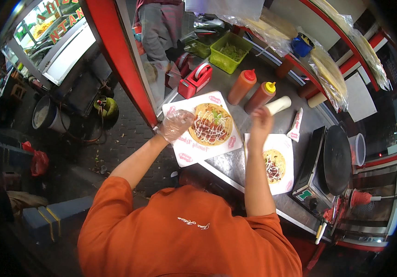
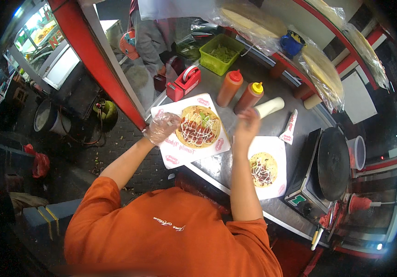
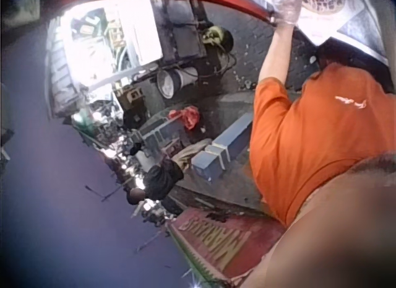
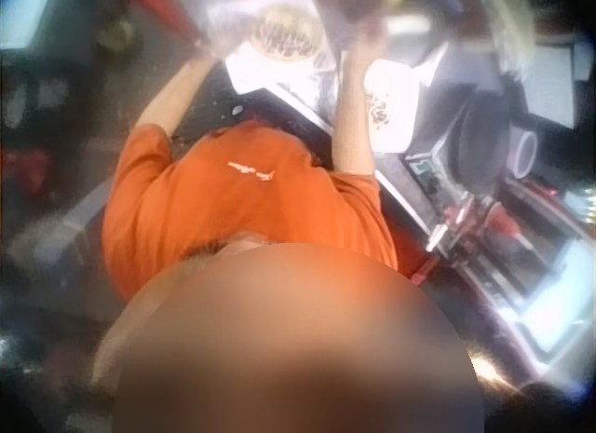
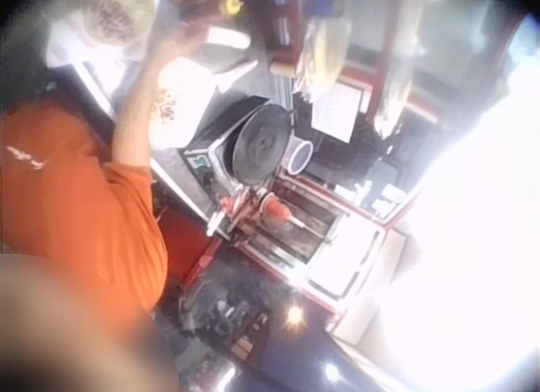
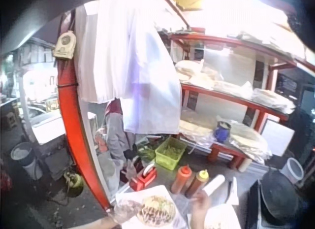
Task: The person assembles two tacos at a street food stall. They place cooked meat onto tortillas, add shredded lettuce, drizzle sauces, and wrap each taco in paper. The finished tacos are placed into a plastic bag and handed to a customer.
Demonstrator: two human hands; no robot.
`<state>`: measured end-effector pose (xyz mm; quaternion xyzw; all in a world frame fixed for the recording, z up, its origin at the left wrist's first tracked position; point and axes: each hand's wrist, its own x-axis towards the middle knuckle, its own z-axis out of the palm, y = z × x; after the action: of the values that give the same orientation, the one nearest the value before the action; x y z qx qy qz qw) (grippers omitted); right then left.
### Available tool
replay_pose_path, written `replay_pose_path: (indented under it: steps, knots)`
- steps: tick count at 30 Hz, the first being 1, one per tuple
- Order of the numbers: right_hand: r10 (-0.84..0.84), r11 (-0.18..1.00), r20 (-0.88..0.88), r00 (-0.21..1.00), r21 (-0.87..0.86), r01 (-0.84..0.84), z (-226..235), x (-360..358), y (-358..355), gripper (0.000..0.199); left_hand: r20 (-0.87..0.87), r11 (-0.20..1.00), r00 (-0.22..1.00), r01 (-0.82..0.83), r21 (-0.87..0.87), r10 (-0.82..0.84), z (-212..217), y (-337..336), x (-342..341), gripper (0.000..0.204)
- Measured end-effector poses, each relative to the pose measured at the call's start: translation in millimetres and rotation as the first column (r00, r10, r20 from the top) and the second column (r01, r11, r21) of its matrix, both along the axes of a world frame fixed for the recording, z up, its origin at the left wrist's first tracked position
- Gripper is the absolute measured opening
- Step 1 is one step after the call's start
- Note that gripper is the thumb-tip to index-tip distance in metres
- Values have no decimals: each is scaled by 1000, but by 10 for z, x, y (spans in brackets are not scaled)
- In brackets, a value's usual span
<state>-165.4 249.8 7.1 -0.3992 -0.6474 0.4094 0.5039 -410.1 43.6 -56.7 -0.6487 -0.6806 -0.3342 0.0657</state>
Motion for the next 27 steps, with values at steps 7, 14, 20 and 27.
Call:
replay_pose_path:
  steps: [7,14,20,27]
  knots:
    - [270,918,725,633,4,-396,149,-1195,-35,40,36,982,989,149,-114,-146,130,-10,-69,25]
    - [245,948,937,247,-179,-262,184,-1487,133,46,-52,932,988,121,-342,-147,282,5,-195,23]
    - [311,931,854,417,-186,-314,40,-1449,337,47,51,933,975,220,-285,-214,336,53,-258,27]
    - [516,839,635,575,-241,-487,159,-1143,272,28,12,915,976,-199,-352,217,77,354,79,19]
